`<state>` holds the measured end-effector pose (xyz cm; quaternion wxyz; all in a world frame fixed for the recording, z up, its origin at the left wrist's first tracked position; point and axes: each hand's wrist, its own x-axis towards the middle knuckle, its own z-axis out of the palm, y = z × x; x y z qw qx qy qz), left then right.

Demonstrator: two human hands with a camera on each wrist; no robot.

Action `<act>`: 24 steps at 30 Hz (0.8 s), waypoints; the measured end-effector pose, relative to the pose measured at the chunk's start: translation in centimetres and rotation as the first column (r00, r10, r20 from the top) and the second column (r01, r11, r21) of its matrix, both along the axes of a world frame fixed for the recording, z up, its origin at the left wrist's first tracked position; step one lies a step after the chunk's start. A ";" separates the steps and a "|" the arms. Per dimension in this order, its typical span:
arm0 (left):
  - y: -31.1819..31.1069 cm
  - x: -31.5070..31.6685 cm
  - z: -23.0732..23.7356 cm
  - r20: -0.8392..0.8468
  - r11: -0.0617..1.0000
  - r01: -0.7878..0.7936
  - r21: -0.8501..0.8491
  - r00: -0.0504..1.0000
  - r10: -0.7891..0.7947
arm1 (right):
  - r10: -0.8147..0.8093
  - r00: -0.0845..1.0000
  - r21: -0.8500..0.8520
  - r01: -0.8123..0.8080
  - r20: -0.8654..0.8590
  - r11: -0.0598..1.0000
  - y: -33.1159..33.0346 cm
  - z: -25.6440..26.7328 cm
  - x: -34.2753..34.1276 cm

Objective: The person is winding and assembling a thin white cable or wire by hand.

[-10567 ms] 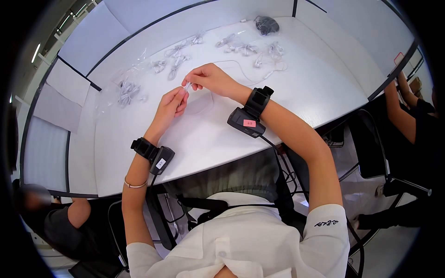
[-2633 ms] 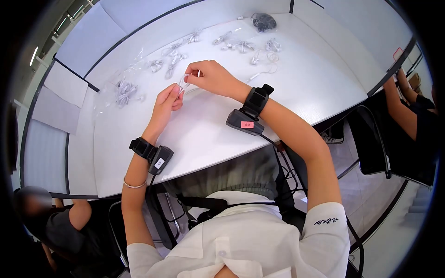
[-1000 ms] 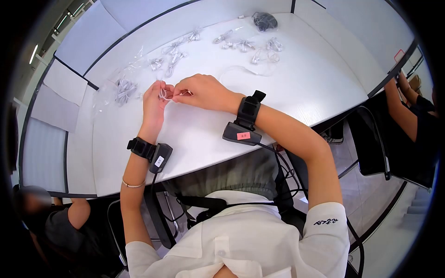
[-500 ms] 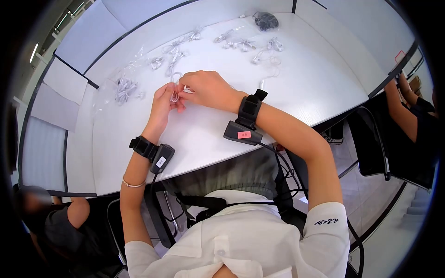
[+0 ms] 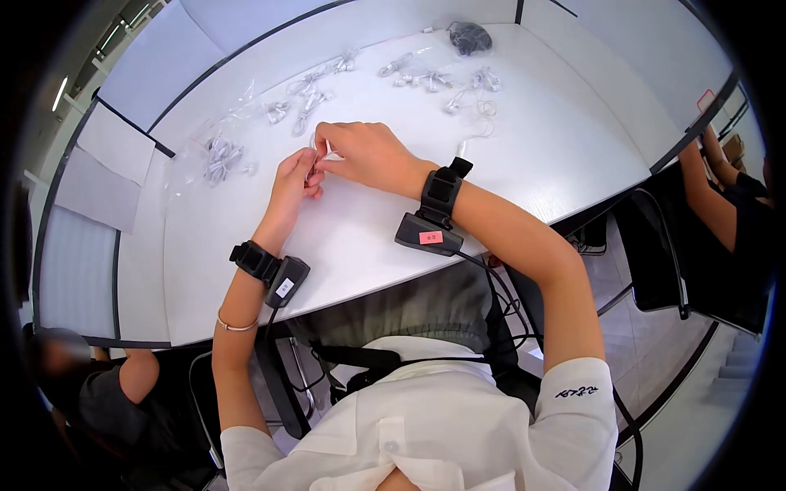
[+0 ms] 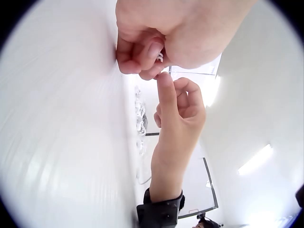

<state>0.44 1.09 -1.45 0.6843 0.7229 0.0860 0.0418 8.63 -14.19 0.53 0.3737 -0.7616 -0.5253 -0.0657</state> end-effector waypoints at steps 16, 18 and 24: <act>-0.5 -0.5 1.0 0.023 0.981 0.190 -0.040 0.982 -0.189 | 0.117 0.961 0.195 -0.068 -0.250 0.978 0.1 0.1 1.0; -0.3 -0.4 1.0 0.026 0.974 0.225 -0.035 0.974 -0.224 | 0.119 0.959 0.196 -0.069 -0.259 0.978 0.0 0.0 1.1; -0.5 -0.5 0.6 0.025 0.972 0.229 0.055 0.973 -0.231 | 0.144 0.948 0.184 -0.094 -0.282 0.978 0.2 -0.5 1.6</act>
